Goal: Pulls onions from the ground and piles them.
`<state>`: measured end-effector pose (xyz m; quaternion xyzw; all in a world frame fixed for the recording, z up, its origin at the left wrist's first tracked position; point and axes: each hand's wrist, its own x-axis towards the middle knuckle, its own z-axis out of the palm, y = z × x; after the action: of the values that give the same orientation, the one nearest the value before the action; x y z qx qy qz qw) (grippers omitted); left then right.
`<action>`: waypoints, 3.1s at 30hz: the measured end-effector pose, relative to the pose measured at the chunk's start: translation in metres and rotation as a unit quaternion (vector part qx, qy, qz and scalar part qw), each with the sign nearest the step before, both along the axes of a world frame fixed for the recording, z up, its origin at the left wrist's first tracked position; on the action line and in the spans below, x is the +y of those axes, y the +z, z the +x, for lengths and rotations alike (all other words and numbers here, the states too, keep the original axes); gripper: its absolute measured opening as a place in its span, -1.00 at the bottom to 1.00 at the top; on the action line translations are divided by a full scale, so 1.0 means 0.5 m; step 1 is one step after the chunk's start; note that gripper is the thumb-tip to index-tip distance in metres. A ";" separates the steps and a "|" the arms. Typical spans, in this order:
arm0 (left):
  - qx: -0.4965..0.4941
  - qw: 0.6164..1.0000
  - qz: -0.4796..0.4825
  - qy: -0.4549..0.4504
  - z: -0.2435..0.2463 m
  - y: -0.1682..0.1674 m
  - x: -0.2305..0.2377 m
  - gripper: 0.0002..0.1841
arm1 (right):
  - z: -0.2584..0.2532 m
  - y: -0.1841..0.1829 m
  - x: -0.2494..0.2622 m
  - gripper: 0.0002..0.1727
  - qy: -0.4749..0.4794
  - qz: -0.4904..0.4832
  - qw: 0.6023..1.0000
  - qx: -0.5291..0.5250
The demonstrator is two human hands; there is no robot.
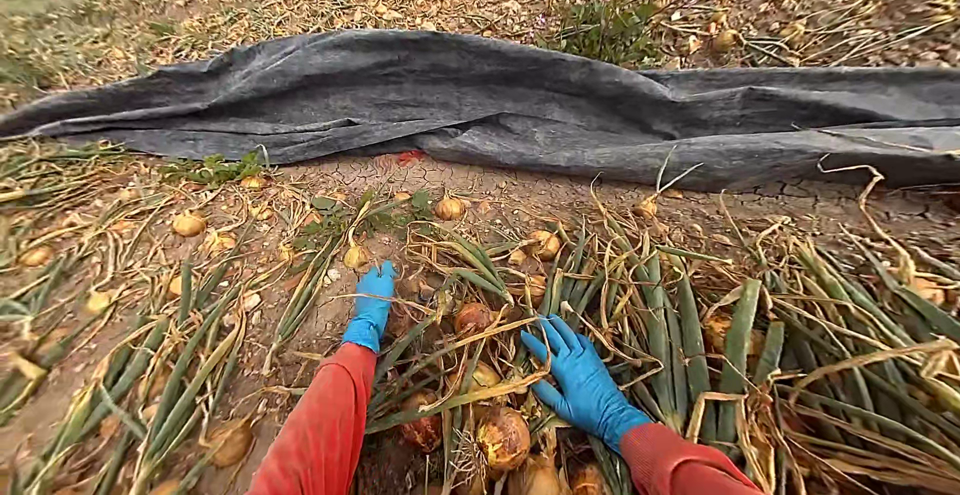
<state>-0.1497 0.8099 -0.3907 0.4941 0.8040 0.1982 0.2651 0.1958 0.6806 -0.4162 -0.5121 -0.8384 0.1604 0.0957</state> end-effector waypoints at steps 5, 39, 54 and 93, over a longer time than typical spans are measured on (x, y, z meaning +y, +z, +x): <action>0.082 0.987 -0.070 -0.122 -0.017 -0.024 0.015 -0.50 | -0.005 -0.002 -0.002 -0.19 0.002 -0.004 1.000 0.002; 0.086 0.916 -0.191 -0.342 0.044 0.086 0.072 -0.61 | 0.005 -0.051 -0.001 -0.17 -0.005 0.103 0.993 0.062; 0.146 0.982 0.121 -0.011 -0.066 0.018 -0.554 -0.71 | 0.015 -0.059 0.015 -0.08 0.012 0.114 0.992 0.060; 0.193 0.975 0.111 -0.016 -0.172 -0.148 -0.168 -0.12 | -0.098 0.073 0.470 -0.42 -0.348 -0.136 0.924 -0.081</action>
<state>-0.2357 0.7262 -0.4649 0.5623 0.8048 0.1830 0.0518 0.1469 0.9155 -0.3799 -0.7910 -0.5824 0.1877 0.0067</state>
